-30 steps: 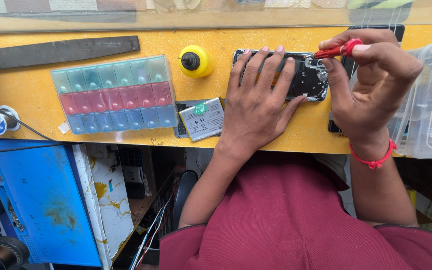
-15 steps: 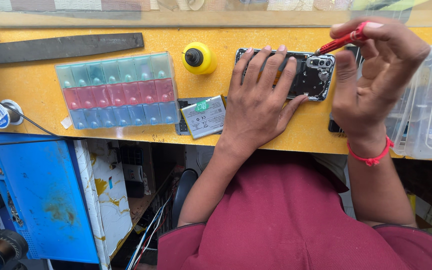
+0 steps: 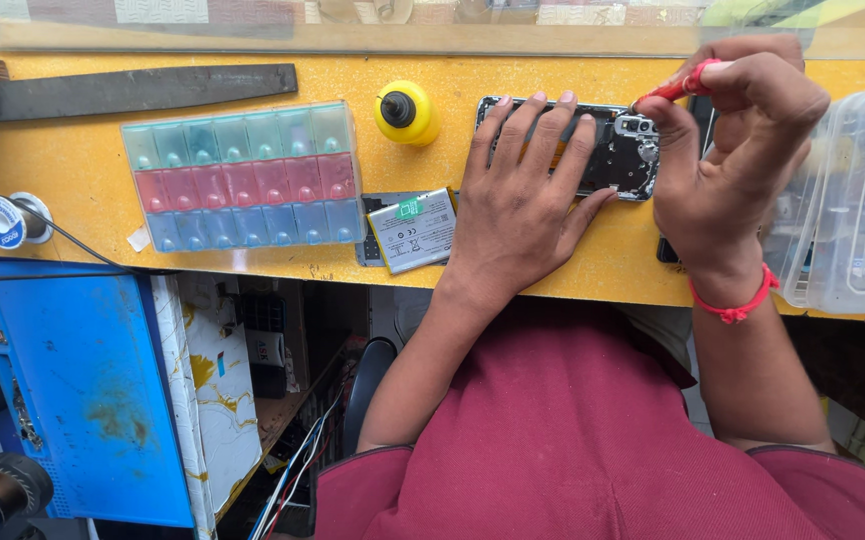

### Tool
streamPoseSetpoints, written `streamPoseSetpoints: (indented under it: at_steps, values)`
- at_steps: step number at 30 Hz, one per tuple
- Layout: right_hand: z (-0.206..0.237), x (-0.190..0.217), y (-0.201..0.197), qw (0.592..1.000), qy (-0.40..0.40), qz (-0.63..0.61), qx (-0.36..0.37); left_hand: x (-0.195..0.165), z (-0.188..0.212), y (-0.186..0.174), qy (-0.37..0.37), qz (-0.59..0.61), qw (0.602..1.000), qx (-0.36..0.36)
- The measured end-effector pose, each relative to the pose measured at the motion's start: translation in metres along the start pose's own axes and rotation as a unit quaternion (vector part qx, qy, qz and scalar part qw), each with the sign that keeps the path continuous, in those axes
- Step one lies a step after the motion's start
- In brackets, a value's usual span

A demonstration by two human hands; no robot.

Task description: The person uses a metal prying tool to separate the back cover of a light blue smartphone. They carefully work the tool around the edges to release the clips, then lift the cover to reveal the internal components, including the battery and camera module.

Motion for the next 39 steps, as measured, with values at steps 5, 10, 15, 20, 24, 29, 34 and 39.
streamPoseSetpoints:
  at_steps: [5, 10, 15, 20, 24, 29, 34, 39]
  values:
    - [0.004, -0.006, -0.001, 0.999, 0.028, -0.03, -0.003, 0.001, 0.002, 0.0, -0.003, 0.005, 1.0, -0.004]
    - [0.007, -0.006, -0.004, 1.0, 0.013, 0.004, -0.018, 0.0, 0.002, 0.001, 0.002, 0.002, 1.0, -0.004]
    - [0.006, -0.008, -0.001, 0.999, 0.015, -0.037, -0.011, 0.001, 0.002, 0.0, -0.001, 0.004, 1.0, -0.002]
    - [0.001, 0.003, -0.002, 0.998, -0.022, 0.061, -0.025, 0.0, 0.002, 0.001, 0.002, -0.001, 1.0, -0.007]
    - [-0.001, 0.004, 0.002, 0.999, 0.028, -0.035, -0.007, 0.0, 0.004, 0.0, 0.001, -0.003, 1.0, -0.009]
    - [-0.004, 0.017, 0.003, 0.998, -0.052, 0.045, -0.01, 0.0, 0.003, 0.0, -0.001, -0.004, 1.0, -0.012]
    - [0.003, 0.006, 0.001, 1.0, -0.007, -0.021, -0.008, 0.0, 0.005, 0.0, 0.0, -0.002, 1.0, -0.011]
    - [0.006, 0.004, -0.002, 0.999, -0.012, -0.031, -0.011, 0.0, 0.005, 0.0, 0.001, -0.002, 1.0, -0.017]
Point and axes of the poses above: each hand's wrist, its own z-axis away from the middle knuckle, its own y-axis out of the palm, x = y × z, the point moved 8 cm from there along -z, towards the middle knuckle, and after that the axes turned 1 degree about -y, right-handed, at the moved point
